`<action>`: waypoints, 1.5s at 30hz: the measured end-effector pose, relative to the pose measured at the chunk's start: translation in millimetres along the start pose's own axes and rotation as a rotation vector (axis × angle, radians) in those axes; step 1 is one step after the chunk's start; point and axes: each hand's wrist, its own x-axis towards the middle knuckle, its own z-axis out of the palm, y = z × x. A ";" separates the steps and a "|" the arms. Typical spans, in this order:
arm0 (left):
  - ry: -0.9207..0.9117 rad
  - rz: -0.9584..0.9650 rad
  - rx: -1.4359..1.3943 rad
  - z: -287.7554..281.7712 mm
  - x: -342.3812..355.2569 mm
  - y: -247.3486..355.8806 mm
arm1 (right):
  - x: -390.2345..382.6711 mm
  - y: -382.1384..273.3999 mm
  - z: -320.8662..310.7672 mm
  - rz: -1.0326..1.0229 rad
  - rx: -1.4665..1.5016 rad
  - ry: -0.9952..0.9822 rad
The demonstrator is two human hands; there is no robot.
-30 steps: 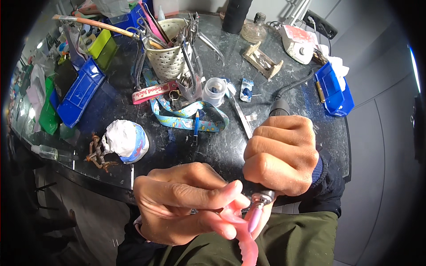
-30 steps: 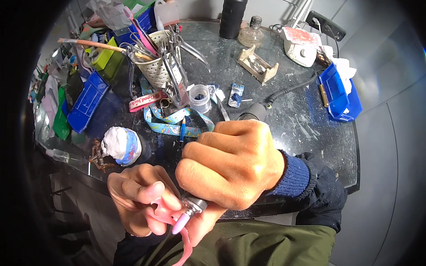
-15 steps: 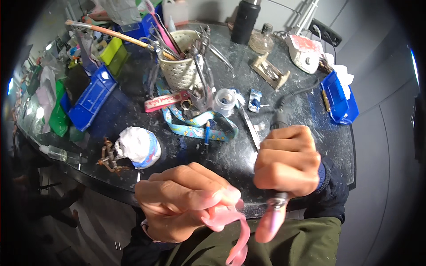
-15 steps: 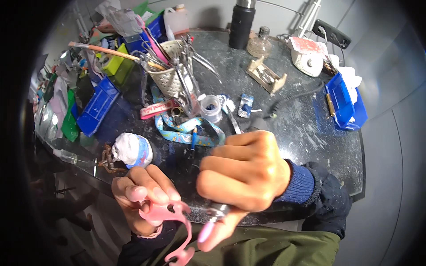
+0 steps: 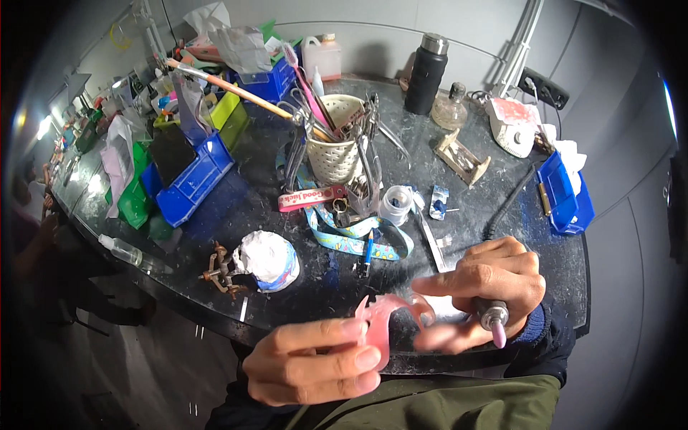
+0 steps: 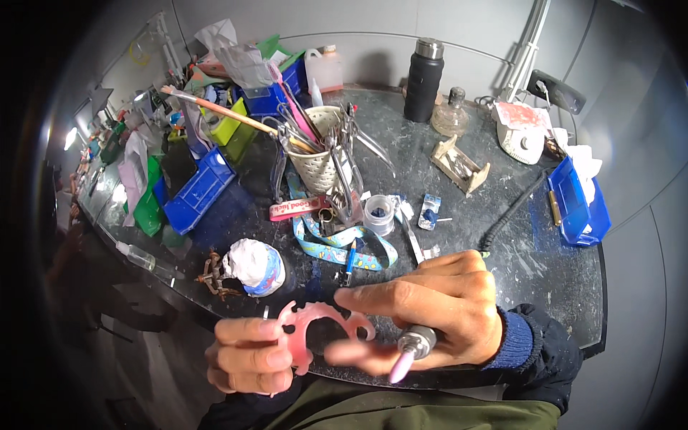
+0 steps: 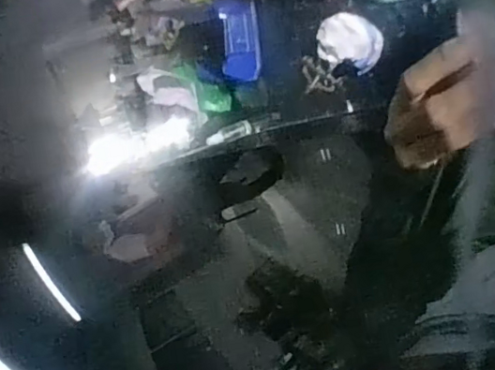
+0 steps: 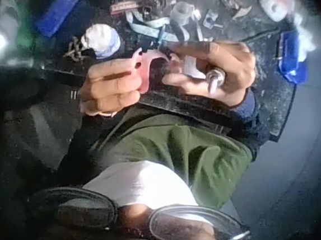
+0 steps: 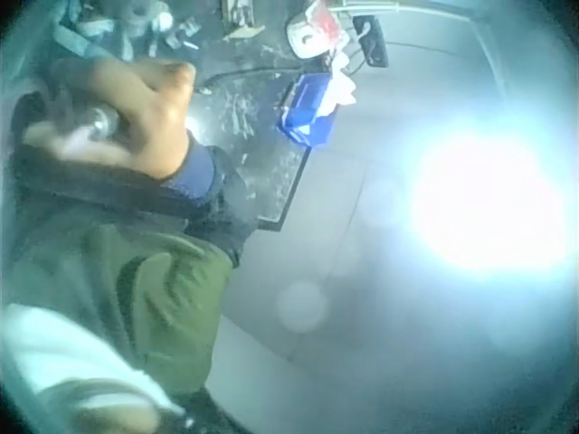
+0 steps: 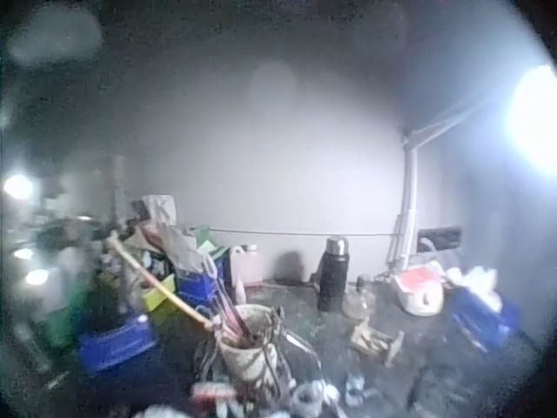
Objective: The person grinds a dental prosthesis using a rotary handpiece, trims it with pliers, and fits it onto a dental model on an articulator.
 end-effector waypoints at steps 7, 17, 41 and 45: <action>-0.028 0.176 0.322 -12.3 -11.6 9.5 | -2.3 0.9 13.6 -0.170 -0.156 0.119; 0.069 0.255 0.431 -6.0 -2.3 1.6 | -1.2 -11.1 7.0 -0.063 -0.175 0.072; 0.378 -0.551 -0.436 5.4 -0.4 7.0 | -1.7 -2.7 11.3 0.008 -0.005 0.102; 0.352 -0.506 -0.486 3.4 1.9 9.3 | 0.7 -8.4 9.4 0.119 0.091 0.068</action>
